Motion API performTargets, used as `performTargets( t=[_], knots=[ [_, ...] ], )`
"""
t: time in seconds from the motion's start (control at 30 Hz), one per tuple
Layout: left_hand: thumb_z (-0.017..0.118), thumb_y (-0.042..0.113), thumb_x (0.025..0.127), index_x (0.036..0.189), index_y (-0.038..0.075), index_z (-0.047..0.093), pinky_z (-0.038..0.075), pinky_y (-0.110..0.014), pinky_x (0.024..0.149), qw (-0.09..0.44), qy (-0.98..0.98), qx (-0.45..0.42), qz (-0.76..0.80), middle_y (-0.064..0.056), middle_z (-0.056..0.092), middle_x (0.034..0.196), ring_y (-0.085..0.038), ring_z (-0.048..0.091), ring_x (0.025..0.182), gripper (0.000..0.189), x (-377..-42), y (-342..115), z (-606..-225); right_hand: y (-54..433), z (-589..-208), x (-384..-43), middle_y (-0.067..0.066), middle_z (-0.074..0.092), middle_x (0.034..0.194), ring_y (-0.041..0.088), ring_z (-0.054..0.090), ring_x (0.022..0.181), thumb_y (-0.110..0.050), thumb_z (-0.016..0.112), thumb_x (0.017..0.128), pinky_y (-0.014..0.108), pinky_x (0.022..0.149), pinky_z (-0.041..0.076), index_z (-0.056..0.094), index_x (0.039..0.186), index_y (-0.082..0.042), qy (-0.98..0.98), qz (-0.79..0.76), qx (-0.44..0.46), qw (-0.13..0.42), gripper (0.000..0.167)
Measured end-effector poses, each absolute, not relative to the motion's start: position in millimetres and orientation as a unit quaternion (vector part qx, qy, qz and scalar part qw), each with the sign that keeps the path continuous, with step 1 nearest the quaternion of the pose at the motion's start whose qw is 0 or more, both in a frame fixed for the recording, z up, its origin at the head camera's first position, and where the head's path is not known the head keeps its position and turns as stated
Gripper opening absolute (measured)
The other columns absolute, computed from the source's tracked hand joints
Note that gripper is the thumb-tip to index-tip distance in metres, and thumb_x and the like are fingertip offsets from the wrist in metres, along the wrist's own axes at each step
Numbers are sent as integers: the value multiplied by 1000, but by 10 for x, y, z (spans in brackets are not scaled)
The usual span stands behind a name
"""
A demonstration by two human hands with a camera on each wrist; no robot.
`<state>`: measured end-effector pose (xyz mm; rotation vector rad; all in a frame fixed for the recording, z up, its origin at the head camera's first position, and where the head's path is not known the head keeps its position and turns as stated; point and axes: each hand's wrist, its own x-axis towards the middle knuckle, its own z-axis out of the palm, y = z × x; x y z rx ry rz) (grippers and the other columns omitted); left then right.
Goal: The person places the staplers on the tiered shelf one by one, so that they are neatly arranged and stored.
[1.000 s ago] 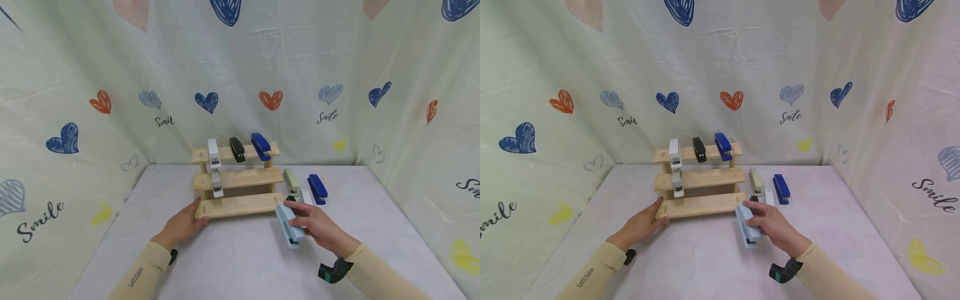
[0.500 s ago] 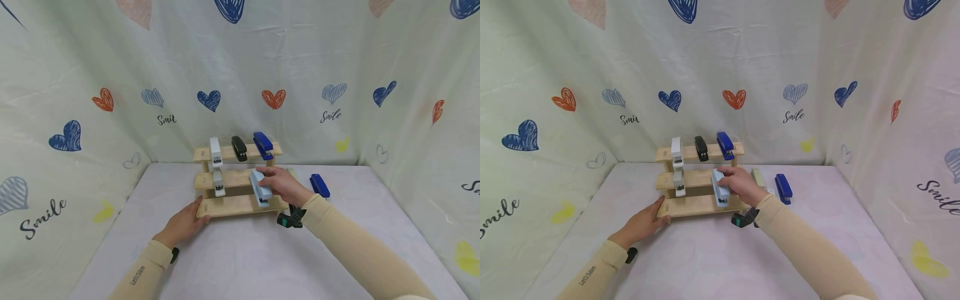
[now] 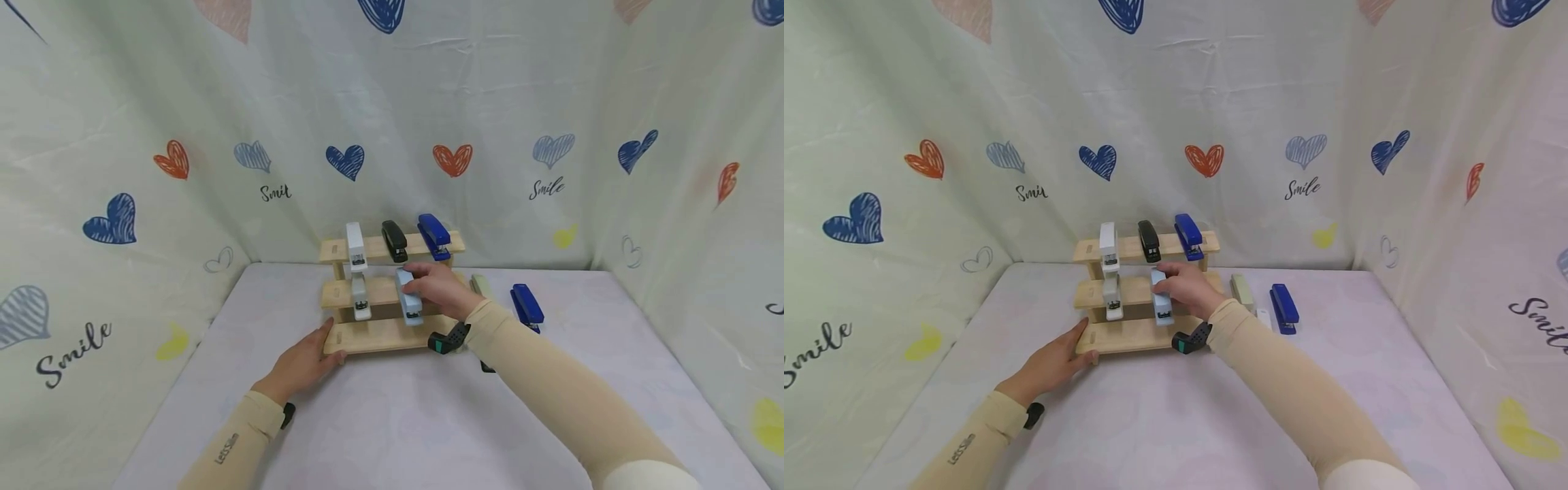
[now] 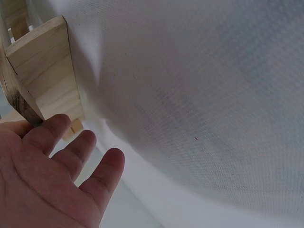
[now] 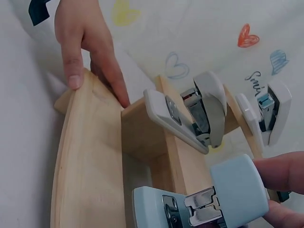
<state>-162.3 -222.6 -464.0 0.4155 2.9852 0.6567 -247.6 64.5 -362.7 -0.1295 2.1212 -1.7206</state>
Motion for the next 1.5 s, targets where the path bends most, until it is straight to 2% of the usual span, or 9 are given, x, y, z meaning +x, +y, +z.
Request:
performTargets(
  t=[0.17, 0.53, 1.5],
  knots=[
    [58, 45, 101, 154, -7, 24, 40, -53, 105, 27, 968, 136, 209, -30, 43, 147, -42, 44, 134, 82, -1637, -2228, -4656, 602, -3626, -2508, 14, 53, 136, 28, 55, 113, -2, 68, 91, 44, 96, 48, 51, 145, -8, 755, -620, -46, 208, 57],
    [57, 46, 101, 154, -7, 24, 40, -53, 105, 27, 968, 134, 210, -29, 43, 147, -41, 44, 134, 82, -1659, -2242, -4679, 546, -3662, -2575, 14, 55, 130, 27, 57, 108, -1, 68, 91, 44, 94, 48, 56, 139, -7, 737, -642, -34, 210, 50],
    [56, 46, 101, 154, -7, 25, 39, -54, 105, 31, 969, 131, 208, -29, 41, 149, -42, 43, 134, 81, -1639, -2231, -4674, 504, -3705, -2674, 13, 56, 129, 26, 56, 109, -1, 70, 91, 40, 93, 48, 58, 136, -4, 711, -669, -11, 214, 47]
  ],
)
